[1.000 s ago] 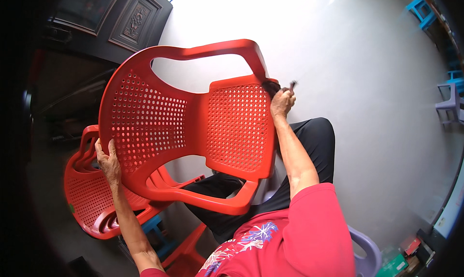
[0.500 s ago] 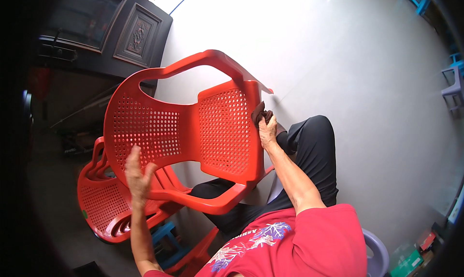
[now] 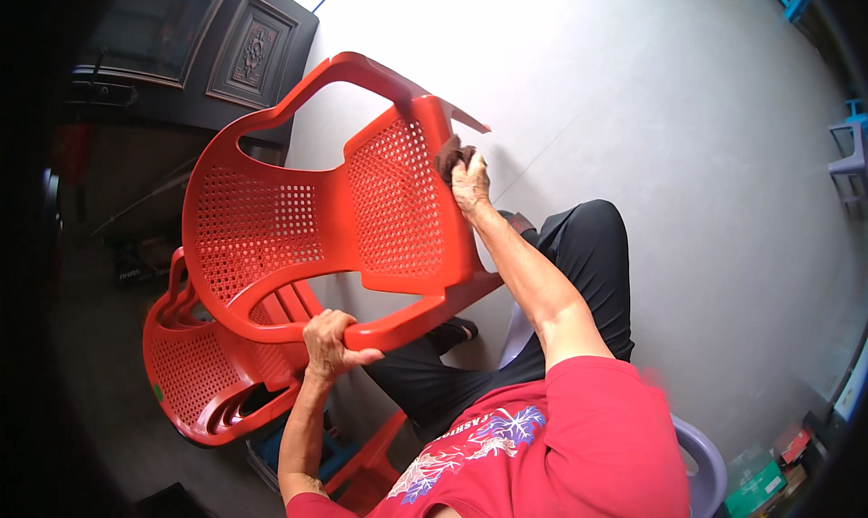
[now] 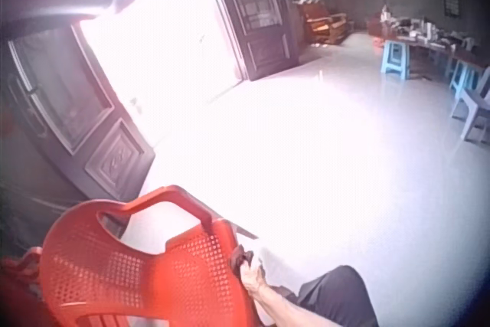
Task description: The person wipes a wooden table with a cloth, then moves to a stack of red plastic chairs. They pick up one chair at a time, wipe the seat, backrest, and legs with the cloth, and place it back. The person repeats this process for several chairs.
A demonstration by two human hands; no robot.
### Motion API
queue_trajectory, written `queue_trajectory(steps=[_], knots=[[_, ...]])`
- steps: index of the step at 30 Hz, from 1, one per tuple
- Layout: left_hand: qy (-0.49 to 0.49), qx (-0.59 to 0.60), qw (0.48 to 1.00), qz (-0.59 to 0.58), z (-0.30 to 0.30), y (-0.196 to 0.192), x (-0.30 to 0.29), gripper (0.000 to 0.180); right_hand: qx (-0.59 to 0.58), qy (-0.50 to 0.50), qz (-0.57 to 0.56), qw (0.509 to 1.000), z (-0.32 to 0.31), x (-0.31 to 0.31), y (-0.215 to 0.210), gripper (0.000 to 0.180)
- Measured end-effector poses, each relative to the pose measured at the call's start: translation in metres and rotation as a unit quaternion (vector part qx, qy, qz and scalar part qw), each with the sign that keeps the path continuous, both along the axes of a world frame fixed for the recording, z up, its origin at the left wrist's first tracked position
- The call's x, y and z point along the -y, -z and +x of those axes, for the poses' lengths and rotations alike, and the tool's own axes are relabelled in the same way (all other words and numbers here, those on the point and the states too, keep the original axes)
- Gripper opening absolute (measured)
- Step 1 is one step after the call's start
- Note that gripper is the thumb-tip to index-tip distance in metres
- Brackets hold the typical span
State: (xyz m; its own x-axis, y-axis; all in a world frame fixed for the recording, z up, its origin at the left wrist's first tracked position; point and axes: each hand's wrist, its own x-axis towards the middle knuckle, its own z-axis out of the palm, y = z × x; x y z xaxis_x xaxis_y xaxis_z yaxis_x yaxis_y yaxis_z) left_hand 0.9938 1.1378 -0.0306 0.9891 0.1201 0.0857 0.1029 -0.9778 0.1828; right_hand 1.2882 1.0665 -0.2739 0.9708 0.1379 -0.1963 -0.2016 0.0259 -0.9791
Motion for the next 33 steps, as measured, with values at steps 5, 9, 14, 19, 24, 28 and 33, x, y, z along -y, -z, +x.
queue_trajectory(steps=[5, 9, 14, 19, 24, 28, 33], knots=[[-0.077, 0.047, 0.996, -0.003, 0.021, 0.007, -0.029, 0.07, 0.133, -0.205, -0.126, 0.962, -0.028, 0.007, -0.067, 0.04], [-0.113, 0.052, 0.992, -0.023, 0.037, 0.002, -0.036, 0.067, 0.26, -0.204, -0.08, 0.94, -0.095, 0.057, -0.082, 0.048], [-0.135, 0.028, 0.99, -0.03, 0.055, -0.007, -0.036, 0.063, 0.361, -0.031, -0.24, 0.901, -0.148, 0.076, -0.039, 0.061], [-0.168, 0.02, 0.984, -0.061, 0.071, -0.022, -0.024, 0.06, 0.073, 0.074, -0.273, 0.956, -0.14, 0.074, 0.02, 0.05], [-0.174, 0.034, 0.982, -0.072, 0.073, -0.021, -0.017, 0.054, 0.165, 0.044, -0.079, 0.982, -0.139, 0.065, -0.09, 0.046], [-0.181, 0.021, 0.978, -0.102, 0.068, -0.016, -0.033, 0.054, 0.311, -0.027, -0.011, 0.95, -0.14, 0.044, -0.159, 0.045], [-0.194, 0.028, 0.96, -0.202, 0.059, -0.014, -0.067, 0.042, 0.287, 0.029, -0.113, 0.951, -0.145, 0.061, -0.1, 0.045]])
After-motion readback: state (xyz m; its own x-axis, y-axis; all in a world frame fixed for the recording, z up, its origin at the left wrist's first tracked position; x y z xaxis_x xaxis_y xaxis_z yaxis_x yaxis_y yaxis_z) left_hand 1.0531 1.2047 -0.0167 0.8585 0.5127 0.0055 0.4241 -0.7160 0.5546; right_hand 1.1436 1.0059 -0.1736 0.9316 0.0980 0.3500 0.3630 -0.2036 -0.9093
